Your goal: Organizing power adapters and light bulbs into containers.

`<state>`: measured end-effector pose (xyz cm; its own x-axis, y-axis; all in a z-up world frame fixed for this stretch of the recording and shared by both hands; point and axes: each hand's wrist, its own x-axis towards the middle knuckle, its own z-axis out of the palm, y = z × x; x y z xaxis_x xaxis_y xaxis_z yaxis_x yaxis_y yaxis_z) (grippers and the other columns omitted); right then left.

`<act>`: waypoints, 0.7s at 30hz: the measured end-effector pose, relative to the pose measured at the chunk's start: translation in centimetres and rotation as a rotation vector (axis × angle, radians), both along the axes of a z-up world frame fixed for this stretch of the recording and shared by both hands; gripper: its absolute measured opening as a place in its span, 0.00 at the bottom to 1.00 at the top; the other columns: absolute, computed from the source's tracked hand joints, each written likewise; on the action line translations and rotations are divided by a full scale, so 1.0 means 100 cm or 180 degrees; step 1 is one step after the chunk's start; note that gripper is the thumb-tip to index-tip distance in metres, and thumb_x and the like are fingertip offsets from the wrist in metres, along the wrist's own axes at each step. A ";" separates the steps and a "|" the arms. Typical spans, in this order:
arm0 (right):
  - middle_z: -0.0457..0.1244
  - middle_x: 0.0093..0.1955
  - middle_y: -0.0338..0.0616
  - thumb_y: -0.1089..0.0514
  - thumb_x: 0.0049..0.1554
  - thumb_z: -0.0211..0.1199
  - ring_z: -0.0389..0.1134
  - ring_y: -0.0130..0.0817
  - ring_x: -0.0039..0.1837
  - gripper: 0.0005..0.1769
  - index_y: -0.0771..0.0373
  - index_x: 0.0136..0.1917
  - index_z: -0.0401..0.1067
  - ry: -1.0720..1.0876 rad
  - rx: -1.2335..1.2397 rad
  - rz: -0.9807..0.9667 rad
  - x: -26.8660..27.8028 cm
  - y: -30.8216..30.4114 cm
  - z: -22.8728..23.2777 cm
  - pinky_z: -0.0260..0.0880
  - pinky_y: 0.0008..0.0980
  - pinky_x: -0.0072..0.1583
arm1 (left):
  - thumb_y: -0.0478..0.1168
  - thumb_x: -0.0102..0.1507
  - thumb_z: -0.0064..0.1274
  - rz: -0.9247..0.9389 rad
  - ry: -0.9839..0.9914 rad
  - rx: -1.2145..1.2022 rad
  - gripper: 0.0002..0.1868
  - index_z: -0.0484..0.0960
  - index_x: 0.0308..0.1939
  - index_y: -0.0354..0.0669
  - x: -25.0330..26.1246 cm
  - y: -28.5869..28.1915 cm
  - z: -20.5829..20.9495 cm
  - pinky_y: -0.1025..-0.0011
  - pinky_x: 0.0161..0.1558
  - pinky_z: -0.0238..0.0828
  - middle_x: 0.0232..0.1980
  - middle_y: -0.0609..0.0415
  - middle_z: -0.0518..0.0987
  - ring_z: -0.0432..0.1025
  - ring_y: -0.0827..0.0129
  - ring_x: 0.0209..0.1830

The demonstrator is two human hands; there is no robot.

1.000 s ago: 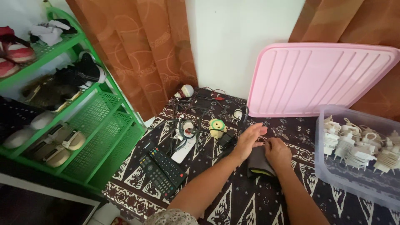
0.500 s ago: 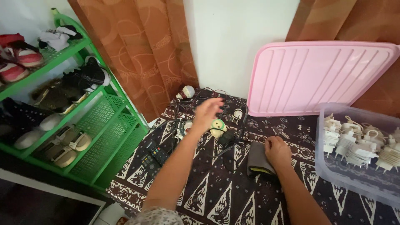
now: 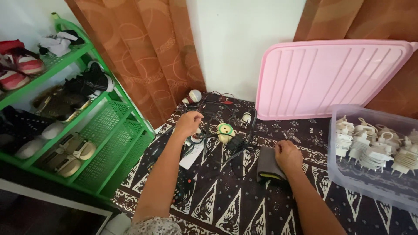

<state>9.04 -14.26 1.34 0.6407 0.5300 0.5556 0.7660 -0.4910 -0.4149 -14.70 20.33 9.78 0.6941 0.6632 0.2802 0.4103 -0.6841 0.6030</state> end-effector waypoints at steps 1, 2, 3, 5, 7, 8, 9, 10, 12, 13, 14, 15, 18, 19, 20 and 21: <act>0.69 0.45 0.48 0.55 0.56 0.65 0.71 0.53 0.45 0.06 0.58 0.44 0.77 0.0002 -0.0003 0.0005 0.000 0.000 0.000 0.72 0.49 0.48 | 0.42 0.64 0.54 0.0005 0.0002 -0.0003 0.10 0.87 0.46 0.50 -0.002 0.000 0.002 0.61 0.47 0.75 0.46 0.51 0.86 0.79 0.57 0.45; 0.69 0.45 0.47 0.55 0.56 0.64 0.72 0.52 0.45 0.06 0.58 0.44 0.77 0.0010 -0.0011 0.0008 -0.001 -0.001 0.001 0.73 0.49 0.48 | 0.43 0.63 0.54 0.0059 0.0180 0.0061 0.10 0.87 0.45 0.50 -0.005 -0.001 0.005 0.60 0.47 0.75 0.47 0.51 0.85 0.79 0.56 0.46; 0.69 0.45 0.47 0.55 0.57 0.64 0.72 0.52 0.45 0.06 0.58 0.44 0.77 0.0019 -0.0016 0.0005 -0.001 -0.001 0.002 0.73 0.49 0.48 | 0.44 0.63 0.54 0.0106 0.0359 0.0129 0.10 0.87 0.45 0.51 -0.006 -0.001 0.008 0.58 0.48 0.74 0.47 0.51 0.85 0.78 0.54 0.46; 0.69 0.44 0.47 0.55 0.56 0.64 0.71 0.52 0.45 0.06 0.58 0.44 0.77 0.0019 -0.0023 -0.0011 -0.001 0.000 0.001 0.73 0.49 0.48 | 0.44 0.62 0.54 0.0133 0.0299 0.0093 0.10 0.87 0.45 0.51 -0.009 0.008 0.002 0.59 0.49 0.75 0.47 0.49 0.84 0.79 0.54 0.46; 0.68 0.44 0.47 0.54 0.56 0.64 0.71 0.53 0.46 0.06 0.58 0.44 0.77 0.0018 -0.0033 -0.0022 0.000 -0.001 0.000 0.72 0.49 0.48 | 0.44 0.62 0.55 0.0165 0.0237 0.0054 0.11 0.87 0.46 0.52 -0.013 0.018 0.000 0.60 0.50 0.75 0.47 0.48 0.84 0.79 0.54 0.46; 0.68 0.44 0.48 0.54 0.56 0.64 0.71 0.53 0.46 0.06 0.58 0.44 0.77 0.0009 -0.0020 -0.0003 0.000 -0.001 -0.001 0.72 0.49 0.48 | 0.44 0.62 0.54 0.0133 0.0256 0.0098 0.11 0.87 0.46 0.51 -0.015 0.024 0.000 0.60 0.50 0.75 0.47 0.49 0.84 0.79 0.54 0.47; 0.68 0.45 0.48 0.54 0.56 0.64 0.71 0.54 0.46 0.07 0.58 0.45 0.77 -0.0002 -0.0004 0.0018 0.001 0.000 -0.002 0.72 0.49 0.49 | 0.44 0.63 0.52 0.0103 0.0272 0.0146 0.11 0.86 0.46 0.51 -0.017 0.030 0.002 0.59 0.50 0.75 0.48 0.50 0.85 0.79 0.54 0.47; 0.68 0.45 0.48 0.54 0.56 0.64 0.71 0.54 0.46 0.07 0.58 0.45 0.77 -0.0003 -0.0004 0.0025 0.000 -0.001 -0.001 0.72 0.49 0.49 | 0.44 0.63 0.52 0.0109 0.0271 0.0145 0.11 0.86 0.46 0.51 -0.020 0.038 -0.003 0.59 0.50 0.75 0.48 0.50 0.85 0.79 0.54 0.47; 0.68 0.45 0.48 0.54 0.56 0.64 0.71 0.54 0.46 0.07 0.58 0.45 0.77 0.0073 -0.0022 -0.0006 -0.001 -0.001 0.001 0.72 0.50 0.49 | 0.43 0.63 0.52 0.0097 0.0180 0.0279 0.11 0.87 0.45 0.50 -0.025 0.055 -0.011 0.58 0.51 0.73 0.49 0.47 0.84 0.77 0.50 0.50; 0.68 0.45 0.48 0.54 0.56 0.64 0.71 0.54 0.46 0.07 0.58 0.45 0.77 0.0070 -0.0022 0.0001 -0.001 -0.001 0.001 0.72 0.50 0.49 | 0.43 0.63 0.52 0.0104 0.0178 0.0278 0.11 0.87 0.45 0.50 -0.027 0.057 -0.011 0.58 0.51 0.73 0.49 0.47 0.84 0.77 0.50 0.50; 0.68 0.46 0.48 0.54 0.56 0.64 0.71 0.54 0.46 0.07 0.58 0.45 0.77 0.0051 -0.0061 -0.0007 0.000 -0.001 0.000 0.72 0.50 0.49 | 0.44 0.63 0.52 0.0131 0.0355 0.0223 0.12 0.88 0.45 0.50 -0.028 0.059 -0.011 0.57 0.52 0.73 0.50 0.46 0.83 0.77 0.50 0.50; 0.69 0.46 0.48 0.54 0.56 0.64 0.71 0.54 0.46 0.07 0.58 0.46 0.77 0.0033 -0.0102 -0.0013 0.000 -0.001 0.000 0.72 0.50 0.49 | 0.44 0.63 0.52 0.0160 0.0533 0.0165 0.12 0.88 0.45 0.49 -0.030 0.061 -0.012 0.57 0.52 0.73 0.51 0.46 0.82 0.77 0.50 0.51; 0.69 0.47 0.47 0.55 0.56 0.64 0.71 0.53 0.48 0.07 0.58 0.46 0.78 -0.0047 -0.0030 -0.0011 0.005 0.000 -0.007 0.72 0.49 0.50 | 0.49 0.65 0.53 0.0160 0.0824 -0.0181 0.13 0.87 0.47 0.52 -0.034 0.046 0.004 0.57 0.53 0.73 0.50 0.47 0.84 0.77 0.51 0.50; 0.69 0.47 0.47 0.55 0.56 0.64 0.71 0.53 0.48 0.07 0.58 0.46 0.78 -0.0050 -0.0033 -0.0003 0.006 0.000 -0.008 0.72 0.49 0.50 | 0.49 0.65 0.53 0.0168 0.0821 -0.0185 0.13 0.87 0.47 0.52 -0.034 0.041 0.007 0.57 0.53 0.73 0.50 0.47 0.84 0.77 0.51 0.50; 0.69 0.47 0.47 0.54 0.57 0.64 0.72 0.51 0.46 0.08 0.59 0.47 0.77 0.0065 -0.0250 -0.0020 0.008 0.000 -0.008 0.73 0.47 0.49 | 0.51 0.62 0.55 0.0099 0.0974 -0.0252 0.13 0.88 0.45 0.52 -0.033 0.036 0.011 0.58 0.53 0.73 0.50 0.49 0.83 0.77 0.53 0.51; 0.69 0.48 0.47 0.54 0.59 0.63 0.73 0.49 0.45 0.08 0.60 0.48 0.77 0.0175 -0.0468 -0.0038 0.010 0.000 -0.009 0.74 0.45 0.49 | 0.52 0.59 0.58 0.0029 0.1123 -0.0319 0.14 0.88 0.44 0.53 -0.032 0.031 0.014 0.59 0.53 0.74 0.50 0.51 0.82 0.78 0.55 0.51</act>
